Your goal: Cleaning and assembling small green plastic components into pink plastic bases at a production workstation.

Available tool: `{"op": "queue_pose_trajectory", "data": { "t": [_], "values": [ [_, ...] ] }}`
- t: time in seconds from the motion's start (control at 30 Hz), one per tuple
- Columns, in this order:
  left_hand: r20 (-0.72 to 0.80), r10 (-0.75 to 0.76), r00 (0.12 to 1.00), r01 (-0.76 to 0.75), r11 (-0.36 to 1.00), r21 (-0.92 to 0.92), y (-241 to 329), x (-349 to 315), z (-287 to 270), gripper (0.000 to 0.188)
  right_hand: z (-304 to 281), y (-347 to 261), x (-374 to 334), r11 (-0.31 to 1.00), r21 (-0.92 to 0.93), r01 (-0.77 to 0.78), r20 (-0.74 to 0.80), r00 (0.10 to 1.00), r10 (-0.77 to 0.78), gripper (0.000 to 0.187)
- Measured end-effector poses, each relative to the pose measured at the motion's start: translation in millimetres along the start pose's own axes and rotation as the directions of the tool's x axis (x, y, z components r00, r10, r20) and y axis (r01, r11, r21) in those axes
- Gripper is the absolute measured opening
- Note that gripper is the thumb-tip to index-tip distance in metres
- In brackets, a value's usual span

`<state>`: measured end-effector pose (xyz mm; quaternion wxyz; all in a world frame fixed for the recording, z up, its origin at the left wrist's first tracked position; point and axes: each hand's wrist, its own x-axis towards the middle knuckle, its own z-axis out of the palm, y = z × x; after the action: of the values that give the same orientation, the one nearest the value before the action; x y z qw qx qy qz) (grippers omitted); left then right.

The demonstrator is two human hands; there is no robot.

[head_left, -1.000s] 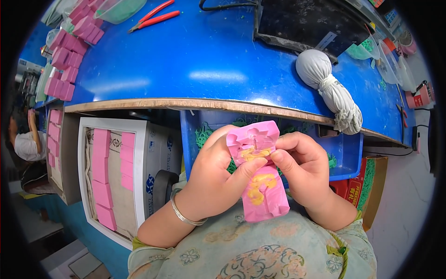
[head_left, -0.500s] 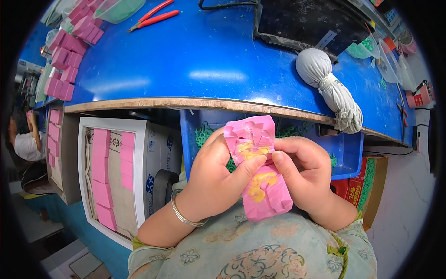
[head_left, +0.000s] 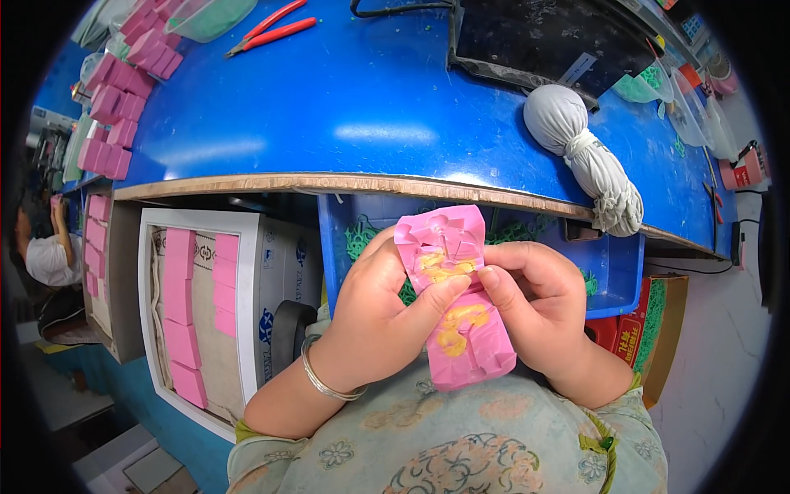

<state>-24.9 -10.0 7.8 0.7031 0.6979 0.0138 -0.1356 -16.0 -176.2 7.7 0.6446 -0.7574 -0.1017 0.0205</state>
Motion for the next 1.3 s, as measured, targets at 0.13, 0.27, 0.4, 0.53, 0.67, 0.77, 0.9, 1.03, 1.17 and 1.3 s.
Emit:
{"op": "queue_pose_trajectory", "data": {
  "t": [0.13, 0.27, 0.4, 0.53, 0.67, 0.77, 0.9, 1.03, 1.17, 1.3],
  "values": [
    [0.011, -0.020, 1.000, 0.020, 0.999, -0.029, 0.4, 1.1, -0.3, 0.025, -2.6, 0.6, 4.7, 0.997, -0.028, 0.075, 0.030, 0.997, -0.075, 0.015],
    [0.054, -0.006, 0.999, 0.013, 0.991, -0.131, 0.0, 2.1, 1.3, 0.026, -3.6, 2.1, 8.6, 0.990, 0.136, 0.036, 0.055, 0.998, -0.044, 0.014],
    [0.118, 0.084, 0.989, -0.088, 0.996, 0.029, -0.6, 4.8, -0.8, 0.028, -2.4, 1.6, 8.7, 0.929, 0.335, -0.157, 0.109, 0.986, 0.127, 0.013],
    [0.195, 0.217, 0.957, -0.263, 0.930, 0.256, -1.6, 9.9, -2.5, 0.031, 1.8, 0.5, 7.7, 0.848, 0.462, -0.259, 0.175, 0.964, 0.199, 0.014],
    [0.215, 0.392, 0.895, -0.446, 0.811, 0.379, 0.7, 10.7, -5.6, 0.030, 3.8, -1.1, 6.5, 0.818, 0.503, -0.279, 0.170, 0.960, 0.223, 0.015],
    [0.006, 0.192, 0.981, -0.186, 0.961, -0.206, 1.4, 12.2, -6.2, 0.017, 3.4, -2.4, 5.1, 0.826, 0.498, -0.263, 0.159, 0.964, 0.212, 0.014],
    [0.009, 0.217, 0.976, -0.210, 0.953, -0.217, 2.0, 11.0, -7.8, 0.014, 2.7, -2.5, 4.0, 0.861, 0.443, -0.250, 0.161, 0.967, 0.198, 0.013],
    [-0.030, 0.195, 0.980, -0.197, 0.967, -0.164, 0.1, 9.2, -5.5, 0.017, 2.8, -0.5, 3.1, 0.898, 0.382, -0.217, 0.148, 0.974, 0.173, 0.012],
    [-0.070, 0.464, 0.883, -0.406, 0.831, 0.380, -3.9, 11.4, -3.0, 0.023, 3.1, 3.0, 2.4, 0.938, 0.302, -0.168, 0.117, 0.983, 0.139, 0.012],
    [-0.027, 0.582, 0.813, -0.497, 0.717, 0.488, -4.8, 13.4, -6.2, 0.023, 1.6, 5.4, 2.4, 0.970, 0.229, -0.077, 0.077, 0.995, 0.061, 0.014]
  ]
}}
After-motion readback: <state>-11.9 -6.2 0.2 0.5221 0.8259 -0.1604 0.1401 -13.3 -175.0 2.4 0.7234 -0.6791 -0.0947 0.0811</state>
